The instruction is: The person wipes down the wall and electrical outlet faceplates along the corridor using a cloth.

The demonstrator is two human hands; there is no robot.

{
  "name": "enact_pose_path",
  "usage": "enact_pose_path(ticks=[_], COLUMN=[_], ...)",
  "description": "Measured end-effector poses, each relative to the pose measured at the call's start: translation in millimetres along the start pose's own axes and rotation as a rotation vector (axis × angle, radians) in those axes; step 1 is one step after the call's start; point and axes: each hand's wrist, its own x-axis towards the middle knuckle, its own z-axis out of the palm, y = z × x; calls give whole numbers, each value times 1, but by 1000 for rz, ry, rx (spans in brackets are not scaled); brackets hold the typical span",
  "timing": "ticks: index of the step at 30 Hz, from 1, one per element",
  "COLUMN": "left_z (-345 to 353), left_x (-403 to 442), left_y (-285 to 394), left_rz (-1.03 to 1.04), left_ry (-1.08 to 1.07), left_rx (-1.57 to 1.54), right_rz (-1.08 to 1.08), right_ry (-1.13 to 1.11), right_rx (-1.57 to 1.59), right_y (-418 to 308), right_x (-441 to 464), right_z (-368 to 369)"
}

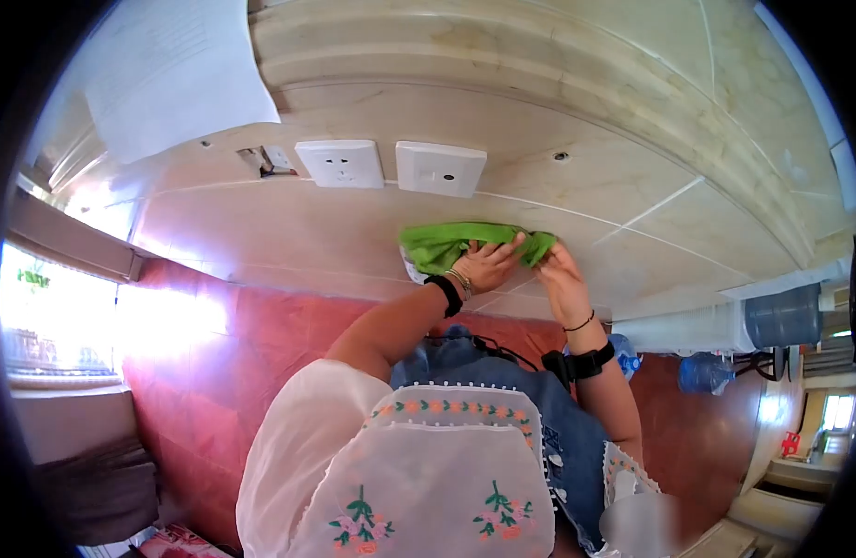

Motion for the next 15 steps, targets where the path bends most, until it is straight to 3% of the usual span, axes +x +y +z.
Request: enact_pose_path(ticks=[1, 5, 7, 11, 15], left_z=[4, 6, -8, -6, 7], left_x=[-1, 1, 2, -9, -27], left_y=[-1, -10, -11, -23, -33], left_rz=[125, 371, 4, 104, 259], left_ry=[-140, -239, -793, -891, -763], left_rx=[-10, -44, -746, -752, -600], right_rz=[82, 266, 389, 444, 468], right_ry=[94, 248, 286, 246, 145], right_rx=[45, 29, -3, -84, -146], right_y=[6, 40, 64, 91, 94], right_x=[-4, -11, -11, -1, 12], right_z=[-7, -36, -47, -54, -56])
